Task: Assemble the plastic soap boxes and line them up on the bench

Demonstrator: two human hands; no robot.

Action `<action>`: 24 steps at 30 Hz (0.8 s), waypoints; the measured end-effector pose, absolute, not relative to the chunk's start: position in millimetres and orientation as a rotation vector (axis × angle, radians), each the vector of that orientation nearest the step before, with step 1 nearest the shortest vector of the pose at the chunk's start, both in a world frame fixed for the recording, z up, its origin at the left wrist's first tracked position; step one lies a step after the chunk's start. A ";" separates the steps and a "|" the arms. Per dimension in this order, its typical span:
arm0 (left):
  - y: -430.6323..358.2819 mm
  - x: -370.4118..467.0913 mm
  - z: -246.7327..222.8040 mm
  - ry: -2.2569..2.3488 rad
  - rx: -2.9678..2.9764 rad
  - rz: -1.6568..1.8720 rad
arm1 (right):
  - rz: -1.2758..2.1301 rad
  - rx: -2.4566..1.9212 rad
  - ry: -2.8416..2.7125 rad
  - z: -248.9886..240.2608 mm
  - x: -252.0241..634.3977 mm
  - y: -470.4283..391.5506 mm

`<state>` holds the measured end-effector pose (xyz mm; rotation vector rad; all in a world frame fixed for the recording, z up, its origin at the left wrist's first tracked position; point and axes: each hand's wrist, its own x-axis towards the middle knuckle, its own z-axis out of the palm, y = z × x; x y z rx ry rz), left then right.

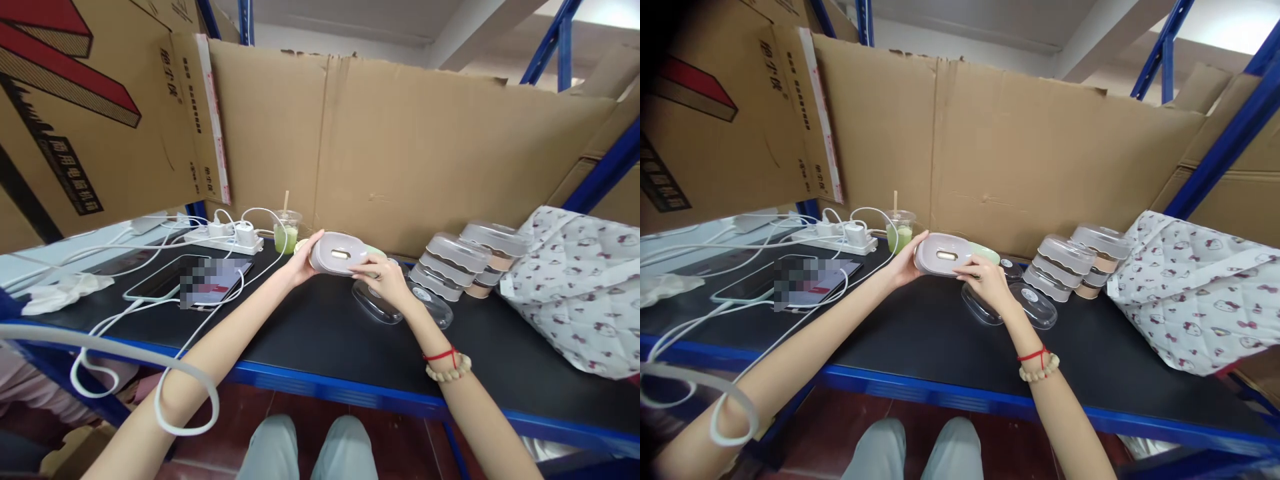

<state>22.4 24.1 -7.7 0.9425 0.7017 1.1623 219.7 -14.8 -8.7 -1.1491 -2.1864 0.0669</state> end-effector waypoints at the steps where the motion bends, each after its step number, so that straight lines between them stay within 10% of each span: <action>1: 23.5 22.2 -6.9 0.716 0.949 1.188 | 0.059 -1.140 -2.145 -9.3 218.6 -14.6; 24: 0.4 45.8 -11.3 0.811 1.367 1.582 | 0.535 -1.102 -1.381 -5.0 200.0 -15.0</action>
